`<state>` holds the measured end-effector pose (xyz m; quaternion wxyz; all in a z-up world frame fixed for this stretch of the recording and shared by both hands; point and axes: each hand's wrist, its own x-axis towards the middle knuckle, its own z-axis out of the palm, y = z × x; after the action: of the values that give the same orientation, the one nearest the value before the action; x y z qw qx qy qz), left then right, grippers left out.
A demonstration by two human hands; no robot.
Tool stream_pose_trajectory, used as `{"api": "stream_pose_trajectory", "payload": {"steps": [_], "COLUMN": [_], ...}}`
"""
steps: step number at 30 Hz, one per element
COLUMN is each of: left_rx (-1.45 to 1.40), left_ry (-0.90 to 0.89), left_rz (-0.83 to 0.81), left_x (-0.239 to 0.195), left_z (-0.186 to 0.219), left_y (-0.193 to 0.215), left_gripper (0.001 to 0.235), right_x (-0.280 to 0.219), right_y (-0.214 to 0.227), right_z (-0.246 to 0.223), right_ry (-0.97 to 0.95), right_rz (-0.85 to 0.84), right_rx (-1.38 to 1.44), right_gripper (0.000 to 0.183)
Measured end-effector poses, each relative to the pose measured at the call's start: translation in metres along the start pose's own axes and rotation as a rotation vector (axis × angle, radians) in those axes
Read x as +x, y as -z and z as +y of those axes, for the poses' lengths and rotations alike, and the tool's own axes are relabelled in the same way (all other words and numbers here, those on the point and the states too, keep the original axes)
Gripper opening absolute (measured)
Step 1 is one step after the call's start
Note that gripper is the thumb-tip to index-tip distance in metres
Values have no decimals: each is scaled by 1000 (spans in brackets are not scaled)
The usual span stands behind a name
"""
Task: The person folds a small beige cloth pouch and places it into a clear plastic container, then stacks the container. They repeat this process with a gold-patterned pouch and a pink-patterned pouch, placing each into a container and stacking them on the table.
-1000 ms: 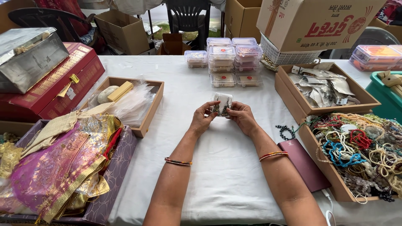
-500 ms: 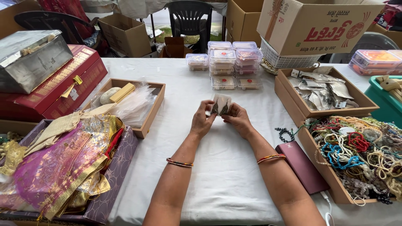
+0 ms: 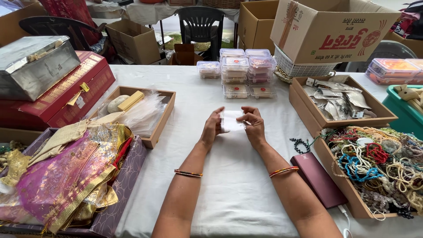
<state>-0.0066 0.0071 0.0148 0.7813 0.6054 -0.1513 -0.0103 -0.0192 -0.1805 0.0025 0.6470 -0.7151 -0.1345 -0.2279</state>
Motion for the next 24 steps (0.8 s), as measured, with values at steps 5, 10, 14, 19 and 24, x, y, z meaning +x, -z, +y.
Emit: {"api": "stream_pose_trajectory", "payload": {"steps": [5,10,14,19,24], "left_rx": [-40,323,303,-14,-37], "left_ry": [46,-247,-261,-68,33], "left_rz": [-61,57,70,97,20], "left_x": [11,7,4,20,9], "left_z": [-26,-17,-12,-38,-13], "left_y": [5,2,0,20,13], "left_gripper": [44,38,38,45,78], "right_x": [1,6,0,-12,-8], "right_y": [2,12,3,-10,-3], "right_z": [-2,10,-4,-55,-26], "right_ry": [44,-242,-158,619,261], "right_rz": [13,185,151,-18,-180], "right_rx": [-41,169,123,-595,-516], "right_gripper": [34,41,37,58,35]}}
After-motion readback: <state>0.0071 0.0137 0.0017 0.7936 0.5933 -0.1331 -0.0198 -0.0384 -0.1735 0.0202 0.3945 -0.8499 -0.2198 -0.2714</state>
